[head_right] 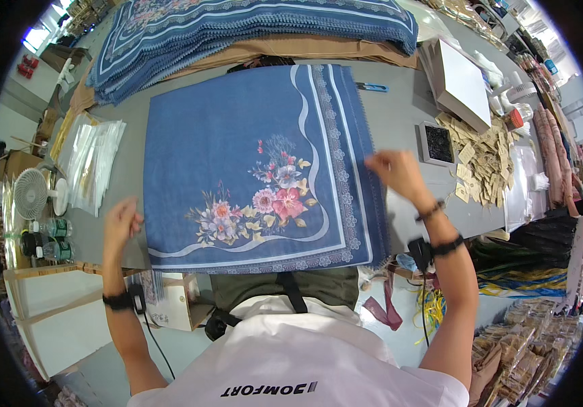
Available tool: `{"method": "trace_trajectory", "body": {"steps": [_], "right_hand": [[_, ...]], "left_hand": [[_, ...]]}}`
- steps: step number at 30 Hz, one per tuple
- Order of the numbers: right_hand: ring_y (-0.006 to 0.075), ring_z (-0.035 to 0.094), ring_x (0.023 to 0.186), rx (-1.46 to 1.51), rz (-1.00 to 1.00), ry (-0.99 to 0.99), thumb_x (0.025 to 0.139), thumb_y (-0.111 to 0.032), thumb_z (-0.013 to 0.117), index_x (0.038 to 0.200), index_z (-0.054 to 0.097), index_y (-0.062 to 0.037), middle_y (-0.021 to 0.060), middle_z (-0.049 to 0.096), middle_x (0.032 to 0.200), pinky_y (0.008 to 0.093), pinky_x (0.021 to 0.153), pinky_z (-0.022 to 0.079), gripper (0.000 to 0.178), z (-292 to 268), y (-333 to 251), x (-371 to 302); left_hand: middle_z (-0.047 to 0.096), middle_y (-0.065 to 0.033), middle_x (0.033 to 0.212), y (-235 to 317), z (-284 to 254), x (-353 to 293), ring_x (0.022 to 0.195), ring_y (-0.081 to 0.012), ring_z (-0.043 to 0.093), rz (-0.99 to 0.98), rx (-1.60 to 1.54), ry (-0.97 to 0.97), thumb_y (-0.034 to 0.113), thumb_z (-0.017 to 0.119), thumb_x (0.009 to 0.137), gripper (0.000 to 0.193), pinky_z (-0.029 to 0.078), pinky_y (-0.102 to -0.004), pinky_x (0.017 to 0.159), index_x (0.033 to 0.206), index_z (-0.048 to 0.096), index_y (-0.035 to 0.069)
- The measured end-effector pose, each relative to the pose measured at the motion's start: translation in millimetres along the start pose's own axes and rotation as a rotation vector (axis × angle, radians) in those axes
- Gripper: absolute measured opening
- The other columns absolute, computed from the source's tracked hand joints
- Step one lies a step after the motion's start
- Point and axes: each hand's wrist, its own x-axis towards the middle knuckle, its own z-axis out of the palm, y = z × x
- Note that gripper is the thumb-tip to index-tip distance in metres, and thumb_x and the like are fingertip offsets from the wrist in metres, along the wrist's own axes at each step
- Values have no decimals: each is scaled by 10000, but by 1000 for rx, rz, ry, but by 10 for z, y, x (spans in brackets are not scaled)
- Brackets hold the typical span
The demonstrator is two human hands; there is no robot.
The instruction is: The person repeatedly folds blue patterned cloths on a table and places each folded cloth into a clear plastic bag. The person handles the cloths and bags by hand, stacking the packaged items to the side.
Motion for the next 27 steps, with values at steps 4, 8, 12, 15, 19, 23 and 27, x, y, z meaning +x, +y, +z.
{"method": "trace_trajectory", "body": {"steps": [4, 8, 12, 15, 19, 23, 27], "right_hand": [[314, 755, 886, 101, 238, 260, 903, -440, 746, 1086, 785, -32, 182, 778, 934, 387, 787, 573, 448, 251, 332, 1298], [184, 704, 813, 30, 338, 285, 898, -359, 790, 1100, 764, -2, 85, 751, 877, 325, 738, 542, 411, 436, 341, 1920], [103, 629, 808, 430, 288, 273, 940, -284, 772, 1099, 733, -15, 10, 694, 883, 276, 726, 509, 315, 423, 130, 2039], [59, 588, 871, 826, 93, 373, 995, -203, 723, 1092, 704, -51, -30, 658, 952, 230, 788, 479, 181, 297, 87, 1703], [75, 597, 997, 580, -148, 192, 980, -40, 688, 1015, 651, -46, -17, 674, 1059, 236, 932, 459, 51, 176, 257, 645], [196, 675, 1112, 94, -348, 85, 951, 44, 615, 1060, 674, -16, 65, 728, 1235, 320, 955, 509, 138, 180, 367, 133], [207, 668, 1153, 295, 5, 97, 954, 3, 641, 1112, 760, -75, 92, 715, 1301, 335, 917, 532, 213, 184, 336, 278]], "left_hand": [[723, -82, 878, 327, 245, 1111, 612, -108, 613, -167, -394, 21, 340, 657, 1026, 519, 448, -223, 482, 1401, 561, -5], [720, -113, 909, 602, 531, 1864, 699, -128, 675, -188, -524, 13, 259, 746, 973, 413, 544, -240, 577, 1234, 598, -24], [727, -119, 942, 826, 655, 1955, 780, -159, 711, 59, -480, 25, 201, 719, 994, 324, 577, -262, 650, 1206, 598, -12], [737, -132, 1017, 750, 535, 1591, 865, -177, 719, 386, -611, 78, 152, 680, 1017, 281, 589, -298, 751, 1227, 607, -20], [700, -161, 1238, 52, 266, 708, 1119, -236, 694, 494, -362, 214, 75, 640, 1020, 284, 547, -337, 975, 1283, 634, -33], [680, -121, 1325, -493, 106, 271, 1265, -236, 619, 609, 313, 256, 3, 620, 993, 266, 480, -366, 1077, 1248, 696, -9], [692, -101, 1317, -452, 97, 361, 1238, -229, 624, 353, 129, 306, 98, 663, 996, 267, 475, -358, 1053, 1246, 720, 28]]}}
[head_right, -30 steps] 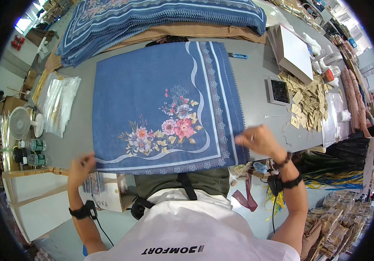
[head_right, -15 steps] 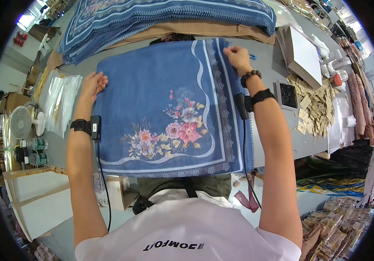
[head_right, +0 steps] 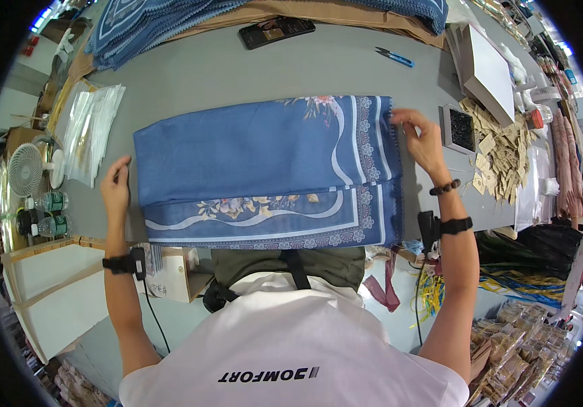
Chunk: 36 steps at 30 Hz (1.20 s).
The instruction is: The person repeatedly folds blue patterned cloths on a table and places each folded cloth into a clear plastic bag. The person handles the cloths and bags by hand, stacking the packaged items to the side.
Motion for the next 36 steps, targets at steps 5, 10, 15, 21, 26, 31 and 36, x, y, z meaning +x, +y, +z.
{"method": "trace_trajectory", "body": {"steps": [5, 10, 15, 21, 26, 31, 36], "right_hand": [[240, 694, 1031, -215, -212, 141, 869, -323, 824, 1063, 766, -71, 132, 731, 1191, 327, 865, 537, 323, 337, -27, 518], [257, 685, 875, -306, -63, 216, 847, -406, 851, 1082, 743, -46, 123, 742, 1006, 329, 796, 539, 444, 564, -241, 1048], [142, 640, 760, 129, -195, 511, 920, -273, 804, 1074, 729, -26, 70, 730, 853, 299, 725, 526, 301, 353, -799, 986], [172, 697, 914, 61, -146, 254, 944, -73, 716, 1077, 729, -27, 91, 753, 996, 293, 825, 535, 141, 217, -757, -278], [219, 681, 968, -137, -338, -141, 886, -72, 768, 1021, 754, -36, 110, 736, 1073, 334, 878, 529, 141, 198, -599, -888], [249, 656, 1042, 58, 143, 70, 963, -202, 743, 1044, 771, -42, 124, 725, 1130, 367, 899, 522, 182, 210, -499, -881], [311, 613, 1057, -337, 113, 307, 908, -482, 773, 1233, 658, 19, 167, 648, 1118, 424, 930, 496, 608, 408, -396, -678]], "left_hand": [[739, -91, 1074, 204, 397, 545, 1002, -215, 666, 94, 96, 61, 372, 783, 921, 455, 505, -339, 944, 1213, 729, 27], [706, -77, 901, 530, 616, 1078, 836, -201, 634, 18, 199, -11, 384, 815, 891, 441, 499, -342, 780, 1067, 710, -6], [660, -31, 923, 953, 418, 928, 893, -114, 599, 137, -294, 178, 232, 783, 945, 279, 481, -261, 802, 1074, 687, 4], [632, -48, 1115, 640, -81, -308, 1038, -139, 575, 249, -267, 207, 119, 745, 948, 304, 460, -292, 961, 1218, 644, 25], [658, -41, 1090, 342, 20, -1065, 995, -143, 592, 188, 297, 55, 172, 774, 923, 298, 496, -319, 886, 1160, 677, 20], [681, -13, 1021, 495, 54, -963, 931, -94, 587, -291, 58, -73, 176, 767, 939, 262, 479, -268, 835, 1138, 698, 21], [687, -37, 1080, 1125, 543, -678, 982, -96, 602, -236, -669, 140, 119, 747, 942, 247, 463, -240, 891, 1148, 688, -4]]}}
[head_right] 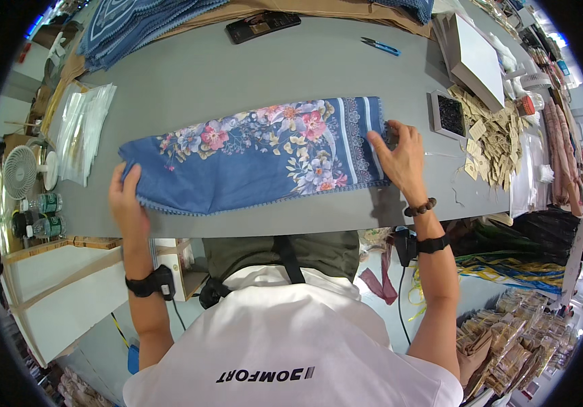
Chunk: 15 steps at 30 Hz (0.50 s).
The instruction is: The person repeatedly folds blue patterned cloths on a table and places each folded cloth into a clear plastic bag. The person handles the cloths and bags by hand, stacking the packaged items to the side.
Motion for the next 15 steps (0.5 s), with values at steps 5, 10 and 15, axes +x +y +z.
{"method": "trace_trajectory", "body": {"steps": [5, 10, 15], "right_hand": [[342, 568, 1083, -220, -48, -52, 880, -577, 756, 1110, 663, 66, 181, 631, 1131, 464, 928, 454, 689, 68, -31, -18], [375, 572, 1018, -217, -73, -110, 886, -566, 749, 978, 670, 59, 194, 630, 1071, 474, 889, 457, 636, 62, -7, 2], [396, 565, 938, -157, -137, -113, 910, -510, 744, 908, 650, 61, 211, 623, 987, 480, 841, 469, 578, 67, 19, 22]], "left_hand": [[682, -119, 1172, 65, 1212, -317, 1082, -238, 632, 485, 205, -333, 102, 790, 842, 223, 477, -369, 994, 982, 637, 21], [660, -130, 1263, -119, 1685, -489, 1182, -339, 616, 726, 600, -813, 250, 790, 879, 274, 488, -409, 1003, 1052, 693, 61], [627, -114, 1268, -196, 1766, -448, 1137, -334, 624, 430, 478, -856, 203, 687, 962, 232, 518, -420, 947, 1146, 707, 63]]}}
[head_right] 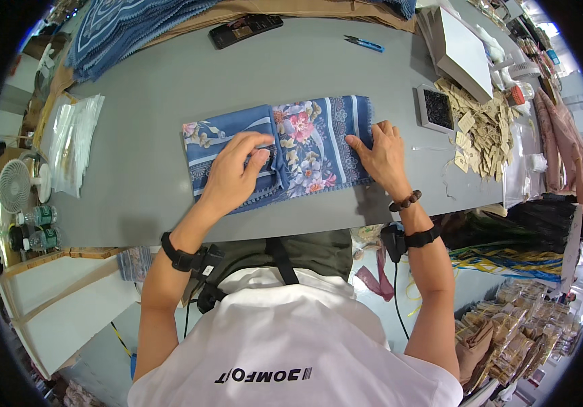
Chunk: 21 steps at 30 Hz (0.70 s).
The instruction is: The person repeatedly folds blue patterned cloths on a table and places each folded cloth into a clear plastic bag. The person handles the cloths and bags by hand, stacking the packaged items to the side.
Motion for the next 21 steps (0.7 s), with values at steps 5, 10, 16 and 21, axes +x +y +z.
{"method": "trace_trajectory", "body": {"steps": [5, 10, 16, 21], "right_hand": [[407, 569, 929, 7, 9, -14, 916, -493, 739, 916, 645, 54, 214, 626, 986, 501, 822, 463, 555, 31, 5, 0], [354, 614, 898, 26, 44, -59, 943, -437, 740, 994, 651, 47, 173, 660, 958, 457, 804, 499, 495, -44, -89, 22], [82, 672, 924, 1052, 202, -137, 1021, -215, 712, 1218, 667, 7, 44, 742, 1061, 240, 805, 566, 300, -488, -674, 129], [82, 654, 900, 1120, 79, -353, 1034, -189, 688, 1260, 652, 17, 22, 729, 1039, 246, 807, 559, 307, -523, -1486, 244]], "left_hand": [[583, -101, 1107, 26, 149, 170, 1067, -336, 606, 94, 355, 29, 80, 676, 946, 233, 505, -447, 925, 1179, 680, 84], [573, -138, 1402, -49, 256, 130, 1331, -342, 522, 182, 404, 91, 115, 685, 953, 336, 386, -462, 1110, 1283, 631, 91], [446, -204, 1581, -124, 301, 40, 1504, -375, 368, 93, 205, 58, 74, 590, 997, 553, 272, -497, 1239, 1521, 419, 35], [644, -200, 1352, 33, -53, -255, 1166, -295, 664, -173, -193, 244, 230, 491, 1097, 442, 548, -406, 975, 1463, 492, -16]]}}
